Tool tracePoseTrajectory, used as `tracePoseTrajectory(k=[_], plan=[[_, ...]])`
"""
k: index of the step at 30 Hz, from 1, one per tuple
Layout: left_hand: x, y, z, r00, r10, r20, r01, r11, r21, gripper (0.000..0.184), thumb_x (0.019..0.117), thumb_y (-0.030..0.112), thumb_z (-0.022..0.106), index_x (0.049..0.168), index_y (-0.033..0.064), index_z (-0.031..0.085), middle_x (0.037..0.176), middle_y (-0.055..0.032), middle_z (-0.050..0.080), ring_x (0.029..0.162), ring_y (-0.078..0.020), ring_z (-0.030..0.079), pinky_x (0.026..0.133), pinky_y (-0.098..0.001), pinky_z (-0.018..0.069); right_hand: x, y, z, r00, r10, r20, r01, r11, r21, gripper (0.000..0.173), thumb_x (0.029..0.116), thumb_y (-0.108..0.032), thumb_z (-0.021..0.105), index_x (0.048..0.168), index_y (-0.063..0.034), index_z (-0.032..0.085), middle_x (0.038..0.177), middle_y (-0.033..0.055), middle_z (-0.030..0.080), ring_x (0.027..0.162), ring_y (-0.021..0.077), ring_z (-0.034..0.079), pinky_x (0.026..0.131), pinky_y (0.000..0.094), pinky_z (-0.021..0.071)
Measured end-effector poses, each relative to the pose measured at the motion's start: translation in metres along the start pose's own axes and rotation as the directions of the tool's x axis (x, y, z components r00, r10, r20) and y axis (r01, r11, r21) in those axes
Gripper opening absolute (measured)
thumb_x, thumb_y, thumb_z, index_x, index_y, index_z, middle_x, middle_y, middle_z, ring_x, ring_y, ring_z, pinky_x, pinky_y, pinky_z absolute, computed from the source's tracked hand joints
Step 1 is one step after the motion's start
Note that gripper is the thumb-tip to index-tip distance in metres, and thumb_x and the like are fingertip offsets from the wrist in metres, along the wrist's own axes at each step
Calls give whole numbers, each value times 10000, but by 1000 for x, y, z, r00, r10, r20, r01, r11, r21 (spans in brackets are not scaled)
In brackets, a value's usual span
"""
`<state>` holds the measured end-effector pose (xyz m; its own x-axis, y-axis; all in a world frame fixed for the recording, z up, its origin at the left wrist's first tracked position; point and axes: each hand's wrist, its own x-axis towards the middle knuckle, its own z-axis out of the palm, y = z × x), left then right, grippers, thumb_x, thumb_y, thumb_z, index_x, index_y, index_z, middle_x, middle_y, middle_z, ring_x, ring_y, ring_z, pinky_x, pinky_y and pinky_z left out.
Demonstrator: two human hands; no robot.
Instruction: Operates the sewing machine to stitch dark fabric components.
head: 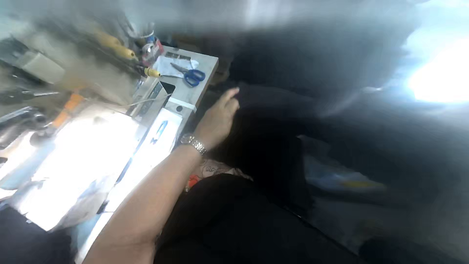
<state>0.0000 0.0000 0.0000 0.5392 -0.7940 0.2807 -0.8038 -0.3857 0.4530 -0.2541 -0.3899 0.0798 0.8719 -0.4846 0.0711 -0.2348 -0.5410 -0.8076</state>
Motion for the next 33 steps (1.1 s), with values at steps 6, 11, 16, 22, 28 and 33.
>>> tracePoseTrajectory(k=[6, 11, 16, 22, 28, 33], plan=[[-93, -33, 72, 684, -226, 694, 152, 974, 167, 292, 985, -1, 561, 1262, 35, 643, 1304, -199, 629, 1181, -397, 638, 972, -582, 530, -31, 135, 143, 276, 666, 693, -398, 736, -548, 233, 1014, -175, 647, 1184, -31, 714, 1051, 127, 723, 906, 201, 674, 866, 425, 555], [-148, -29, 19, 707, -332, 625, 312, 939, 146, 288, 1055, 161, 511, 1274, 43, 656, 1305, -172, 647, 1204, -346, 641, 1021, -545, 513, 5, 118, 197, 349, 636, 689, -126, 760, -638, 281, 1009, -254, 672, 1162, -27, 739, 1073, 215, 725, 976, 361, 687, 930, 582, 520], [-233, -16, -52, 937, -339, 85, 349, 925, -151, 276, 1074, 216, 511, 1141, 44, 715, 1229, -85, 709, 1191, -151, 655, 1070, -333, 508, 77, -6, 261, 606, 12, 796, 286, 930, -232, 219, 1015, -272, 666, 1111, -105, 770, 1074, 139, 746, 999, 291, 706, 928, 579, 536], [-371, 23, -94, 465, -639, -613, 682, 700, -212, 184, 1012, 114, 577, 1066, 26, 730, 1063, -60, 724, 981, -112, 702, 906, -327, 605, 27, -168, 429, 96, -649, 755, 362, 729, 581, 169, 982, -209, 674, 1079, -103, 762, 1025, -6, 739, 900, 47, 692, 828, 250, 596], [-460, 66, -85, -91, -528, -844, 839, 416, -351, 200, 1023, 146, 574, 1089, 2, 696, 1023, -84, 723, 884, -111, 709, 798, -284, 609, -81, -216, 547, -104, -681, 725, 309, 670, 675, 256, 1038, -278, 581, 1098, -101, 755, 872, -16, 728, 752, -9, 647, 724, 197, 556], [-475, 49, -73, -137, -584, -800, 949, 154, -274, 198, 1003, 151, 622, 1105, 12, 719, 1087, -131, 702, 926, -171, 701, 829, -330, 605, -95, -200, 570, -129, -669, 732, 369, 652, 662, 266, 1043, -310, 572, 1095, -129, 760, 925, -23, 746, 798, 10, 674, 751, 240, 575]])
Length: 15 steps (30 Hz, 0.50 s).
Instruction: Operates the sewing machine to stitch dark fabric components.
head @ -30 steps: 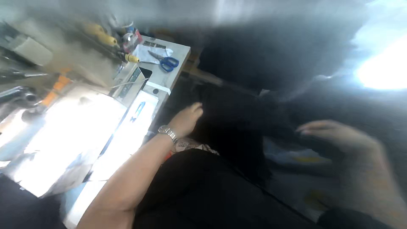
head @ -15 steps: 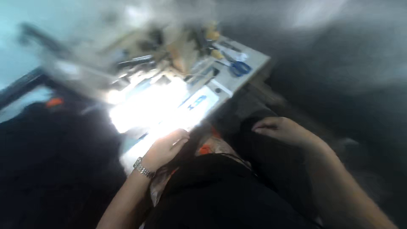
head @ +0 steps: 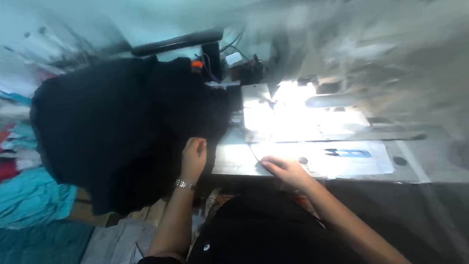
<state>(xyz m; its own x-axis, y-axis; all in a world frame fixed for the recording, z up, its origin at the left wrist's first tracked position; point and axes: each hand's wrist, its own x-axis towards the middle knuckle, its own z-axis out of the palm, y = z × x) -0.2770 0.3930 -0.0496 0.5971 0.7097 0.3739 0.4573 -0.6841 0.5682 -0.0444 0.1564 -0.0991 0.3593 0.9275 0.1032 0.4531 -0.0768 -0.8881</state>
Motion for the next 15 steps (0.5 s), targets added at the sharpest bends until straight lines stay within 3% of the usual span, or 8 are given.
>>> tracePoseTrajectory(k=[3, 6, 8, 11, 13, 14, 15], plan=[[15, 7, 13, 959, -198, 201, 154, 964, 216, 379, 1020, 235, 621, 1315, -3, 631, 1235, -208, 670, 1125, -335, 676, 1002, -507, 540, 1, 3, -3, 997, -2, -72, 12, 991, 132, 218, 1030, -224, 596, 1068, -81, 755, 896, -30, 742, 768, -17, 665, 725, 173, 568], [29, 16, 19, 919, -277, 281, 189, 934, 305, 381, 1017, 215, 628, 1331, -2, 617, 1214, -207, 678, 1108, -343, 677, 1006, -512, 529, 0, 2, -3, 996, 26, -88, -11, 987, 159, 204, 1026, -209, 603, 1070, -82, 756, 905, -35, 748, 773, -10, 673, 729, 178, 575], [31, 17, 20, 908, -280, 311, 185, 935, 302, 330, 1011, 193, 634, 1274, -5, 649, 1176, -197, 691, 1069, -333, 690, 985, -506, 541, 0, 3, -2, 996, 24, -82, -11, 987, 163, 200, 1027, -206, 603, 1069, -87, 758, 903, -35, 749, 775, -7, 674, 730, 177, 573], [29, 10, 9, 931, -196, 309, 173, 980, 101, 235, 1004, 186, 643, 1141, 3, 701, 1061, -165, 685, 968, -273, 679, 903, -452, 565, 1, 1, -2, 997, 50, -63, -40, 987, 159, 203, 1028, -214, 604, 1066, -92, 762, 908, -41, 752, 786, -17, 674, 744, 173, 572], [29, 12, -16, 954, -169, 248, 202, 972, -117, 275, 1025, 198, 621, 1193, -15, 667, 1147, -167, 676, 1053, -248, 671, 943, -438, 559, 4, -6, -3, 994, 106, -17, -103, 988, 112, 225, 1035, -262, 591, 1074, -113, 754, 900, -55, 744, 779, -39, 659, 739, 169, 556], [31, 17, -31, 965, -185, 184, 222, 953, -208, 296, 1033, 200, 608, 1230, -18, 636, 1158, -161, 681, 1044, -227, 674, 925, -434, 562, 9, -12, -2, 993, 118, 21, -119, 990, 70, 241, 1040, -282, 577, 1080, -113, 743, 901, -46, 732, 780, -32, 648, 739, 184, 545], [34, 23, -47, 972, -207, 113, 231, 931, -281, 296, 1042, 204, 589, 1251, -5, 600, 1091, -137, 679, 949, -191, 666, 843, -407, 563, 16, -20, -1, 993, 96, 72, -98, 995, 20, 262, 1049, -283, 557, 1098, -92, 728, 926, -10, 723, 805, -2, 648, 762, 213, 542]])
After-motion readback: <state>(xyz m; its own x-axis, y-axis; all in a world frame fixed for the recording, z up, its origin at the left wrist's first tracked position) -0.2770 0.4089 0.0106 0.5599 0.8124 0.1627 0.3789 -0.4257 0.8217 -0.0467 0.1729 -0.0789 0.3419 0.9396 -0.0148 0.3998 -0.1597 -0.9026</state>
